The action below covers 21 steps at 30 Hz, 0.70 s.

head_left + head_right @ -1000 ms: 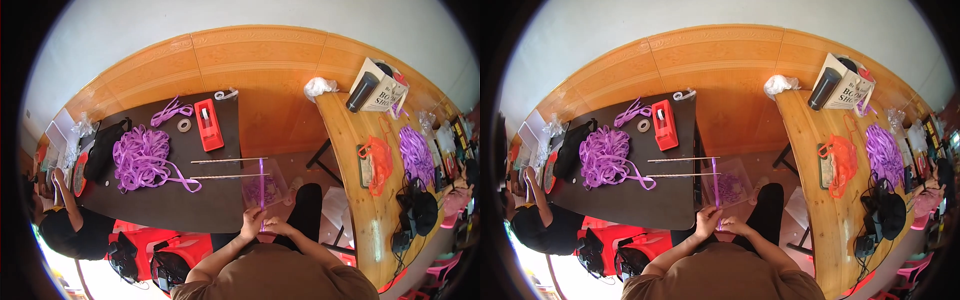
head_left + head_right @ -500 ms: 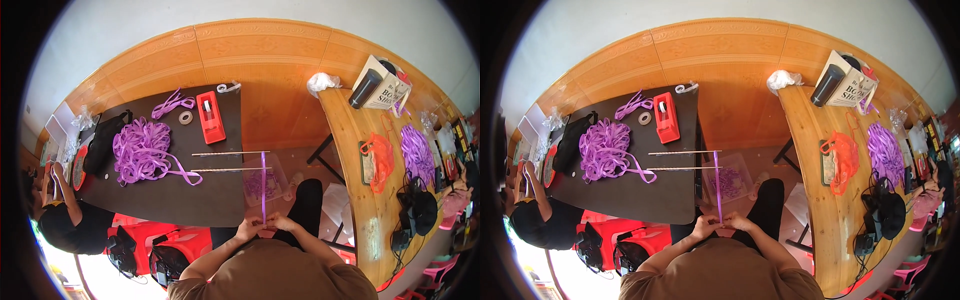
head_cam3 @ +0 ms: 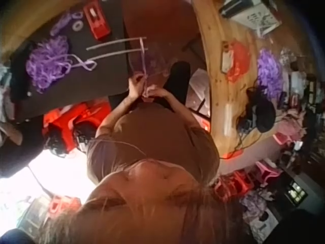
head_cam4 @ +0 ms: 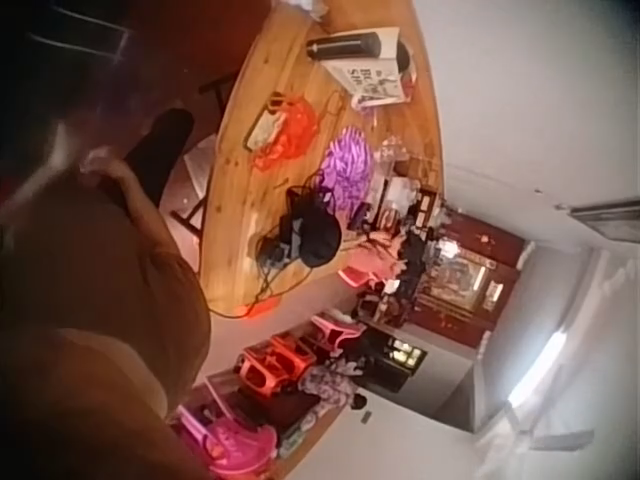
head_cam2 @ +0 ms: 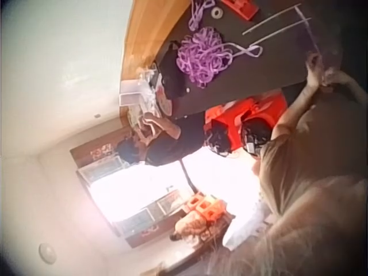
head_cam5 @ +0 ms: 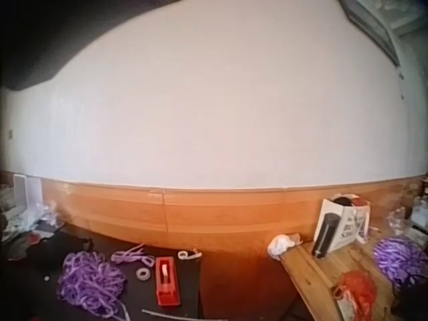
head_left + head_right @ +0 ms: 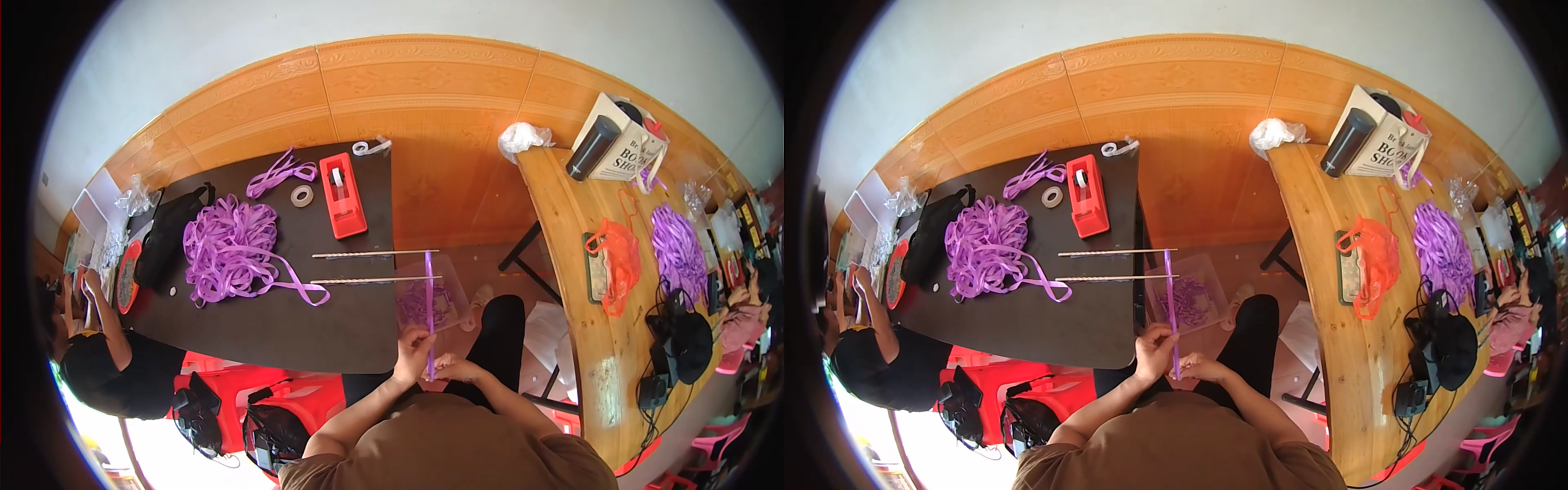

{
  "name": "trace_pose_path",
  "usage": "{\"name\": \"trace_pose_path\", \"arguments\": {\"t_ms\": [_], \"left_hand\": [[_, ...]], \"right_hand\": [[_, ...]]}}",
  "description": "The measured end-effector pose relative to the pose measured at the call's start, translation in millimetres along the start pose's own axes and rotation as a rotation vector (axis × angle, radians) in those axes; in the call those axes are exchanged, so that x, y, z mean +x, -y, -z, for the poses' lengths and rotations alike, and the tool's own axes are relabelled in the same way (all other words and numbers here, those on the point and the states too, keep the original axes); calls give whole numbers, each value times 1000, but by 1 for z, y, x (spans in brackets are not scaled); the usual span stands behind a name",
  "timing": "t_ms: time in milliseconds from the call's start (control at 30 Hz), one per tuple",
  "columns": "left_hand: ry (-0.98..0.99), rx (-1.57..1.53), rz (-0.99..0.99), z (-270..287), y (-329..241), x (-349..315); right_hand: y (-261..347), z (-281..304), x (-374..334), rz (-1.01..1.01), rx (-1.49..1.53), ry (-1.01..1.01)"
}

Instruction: Constructing decorative flowers by wrapping purple ribbons around a metal jig frame and securing them with tape.

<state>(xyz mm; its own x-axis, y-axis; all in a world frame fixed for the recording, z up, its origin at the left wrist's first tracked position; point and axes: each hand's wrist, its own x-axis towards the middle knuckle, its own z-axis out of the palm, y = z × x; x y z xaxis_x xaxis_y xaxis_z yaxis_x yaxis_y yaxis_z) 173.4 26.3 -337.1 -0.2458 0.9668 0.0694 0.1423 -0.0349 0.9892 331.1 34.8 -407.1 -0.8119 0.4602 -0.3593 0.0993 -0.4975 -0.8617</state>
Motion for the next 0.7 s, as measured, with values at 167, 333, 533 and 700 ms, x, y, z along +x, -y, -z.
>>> {"name": "trace_pose_path", "arguments": {"t_ms": [167,333,533,700], "left_hand": [[-99,-101,0,-13,-33,21],[-116,-202,-85,-16,-33,49],[-114,-487,-46,-22,-44,72],[-129,-812,192,-21,-38,77]], "right_hand": [[2,1,-5,22,2,84],[12,-4,-12,-10,-37,161],[12,-8,-14,38,-110,176],[12,-12,-16,74,-86,171]]}}
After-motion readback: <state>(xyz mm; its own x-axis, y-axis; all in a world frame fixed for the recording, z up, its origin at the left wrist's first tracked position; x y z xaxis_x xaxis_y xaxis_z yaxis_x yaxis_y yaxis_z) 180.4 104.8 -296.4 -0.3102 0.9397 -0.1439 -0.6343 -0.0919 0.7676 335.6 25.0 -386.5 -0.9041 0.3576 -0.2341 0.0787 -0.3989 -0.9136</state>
